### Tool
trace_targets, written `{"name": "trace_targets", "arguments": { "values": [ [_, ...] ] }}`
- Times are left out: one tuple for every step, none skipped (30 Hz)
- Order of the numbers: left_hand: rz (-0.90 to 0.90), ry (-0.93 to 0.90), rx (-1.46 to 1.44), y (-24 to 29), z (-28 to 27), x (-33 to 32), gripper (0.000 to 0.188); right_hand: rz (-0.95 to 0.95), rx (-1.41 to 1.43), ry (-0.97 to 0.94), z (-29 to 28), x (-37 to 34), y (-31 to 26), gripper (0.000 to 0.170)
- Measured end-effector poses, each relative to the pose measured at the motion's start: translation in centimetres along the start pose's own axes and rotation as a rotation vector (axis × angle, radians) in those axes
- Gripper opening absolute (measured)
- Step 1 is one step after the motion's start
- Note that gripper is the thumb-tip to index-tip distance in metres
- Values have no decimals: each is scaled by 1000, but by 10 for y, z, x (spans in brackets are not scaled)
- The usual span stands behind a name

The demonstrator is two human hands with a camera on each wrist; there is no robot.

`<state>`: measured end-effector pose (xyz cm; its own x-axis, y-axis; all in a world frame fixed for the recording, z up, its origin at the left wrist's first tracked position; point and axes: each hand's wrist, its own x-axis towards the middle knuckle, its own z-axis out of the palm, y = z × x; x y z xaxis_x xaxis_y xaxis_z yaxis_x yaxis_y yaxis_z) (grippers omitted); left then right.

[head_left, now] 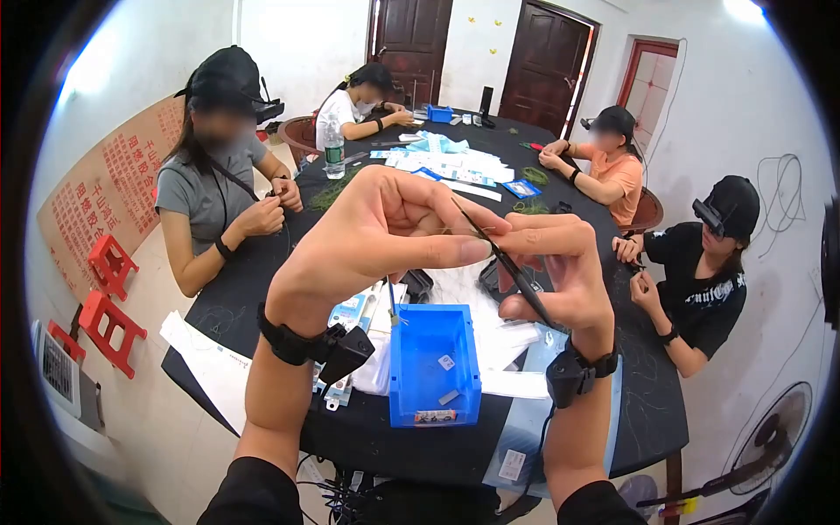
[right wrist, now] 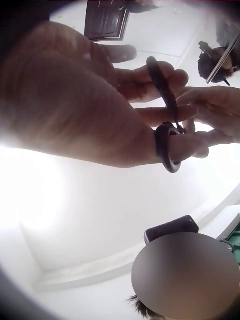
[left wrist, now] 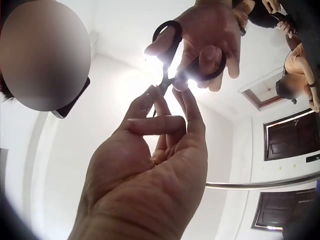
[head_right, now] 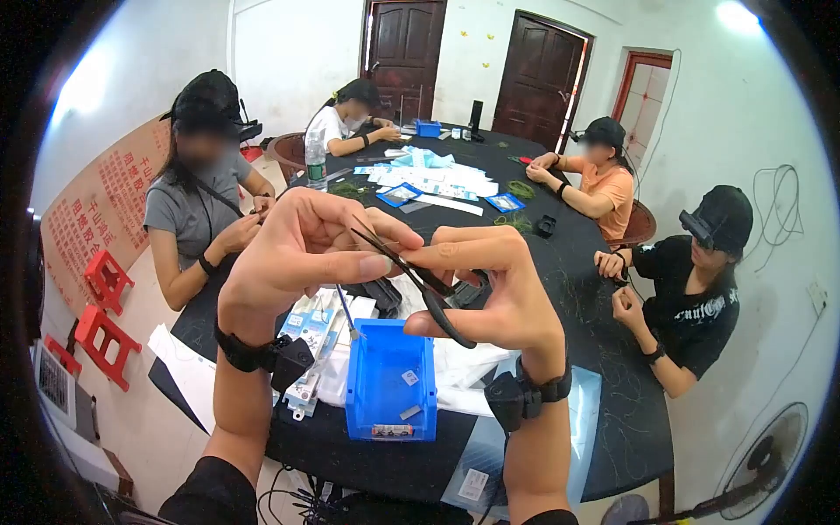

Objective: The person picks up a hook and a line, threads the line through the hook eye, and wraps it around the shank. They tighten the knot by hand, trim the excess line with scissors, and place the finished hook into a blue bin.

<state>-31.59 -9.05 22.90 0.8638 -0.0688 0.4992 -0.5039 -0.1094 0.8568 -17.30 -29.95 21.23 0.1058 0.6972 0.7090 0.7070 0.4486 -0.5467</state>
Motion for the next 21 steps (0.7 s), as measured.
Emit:
{"name": "trace_targets", "arguments": {
  "values": [
    [13, 5, -8, 0, 0, 0, 18, -3, -2, -6, 0, 0, 0, 55],
    [-1, 3, -2, 2, 1, 0, 17, -6, -4, -12, 0, 0, 0, 55],
    [-8, 2, 1, 3, 1, 0, 16, -6, -4, -13, 0, 1, 0, 55],
    [-15, 2, 4, 3, 1, 0, 16, -9, -13, -16, 0, 1, 0, 55],
    [-7, -3, 11, 3, 1, 0, 15, -12, -21, -19, 0, 1, 0, 54],
    [-3, -5, 15, 3, 1, 0, 14, -12, -21, -21, 0, 1, 0, 54],
    [1, -7, 18, 4, 1, -1, 14, -6, -28, -20, 0, 1, -1, 54],
    [-12, -4, 13, 6, 1, -1, 13, 0, -35, -20, 0, 1, -1, 54],
    [-19, -2, 11, 6, 1, -1, 13, 1, -35, -20, 0, 1, 0, 54],
    [-26, -1, 9, 6, 1, -1, 13, -4, -38, -17, 0, 1, 0, 54],
    [-22, 5, 4, 5, 0, -1, 13, -8, -41, -14, 1, 1, 0, 53],
    [-20, 8, 1, 5, 0, -2, 13, -8, -41, -15, 1, 1, 1, 53],
    [-18, 11, -1, 4, -1, -2, 13, -8, -34, -13, 1, 1, 1, 53],
    [-21, -1, -1, 4, -2, -2, 13, -8, -27, -12, 2, 1, 1, 53],
    [-23, -7, -1, 4, -2, -2, 13, -8, -28, -12, 2, 1, 1, 53],
    [-25, -13, -1, 4, -3, -2, 14, -17, -31, -15, 2, 1, 1, 53],
    [-23, -17, -14, 4, -3, -2, 14, -24, -34, -19, 2, 1, 2, 53],
    [-22, -18, -20, 4, -3, -2, 15, -24, -34, -19, 2, 1, 2, 53],
    [-21, -20, -27, 3, -3, -2, 15, -13, -31, -20, 2, 1, 2, 53],
    [-5, -28, -30, 1, -4, -1, 16, -1, -28, -21, 2, 1, 2, 54],
    [10, -37, -33, 0, -5, -1, 17, -1, -28, -22, 2, 1, 1, 54]
  ]
}}
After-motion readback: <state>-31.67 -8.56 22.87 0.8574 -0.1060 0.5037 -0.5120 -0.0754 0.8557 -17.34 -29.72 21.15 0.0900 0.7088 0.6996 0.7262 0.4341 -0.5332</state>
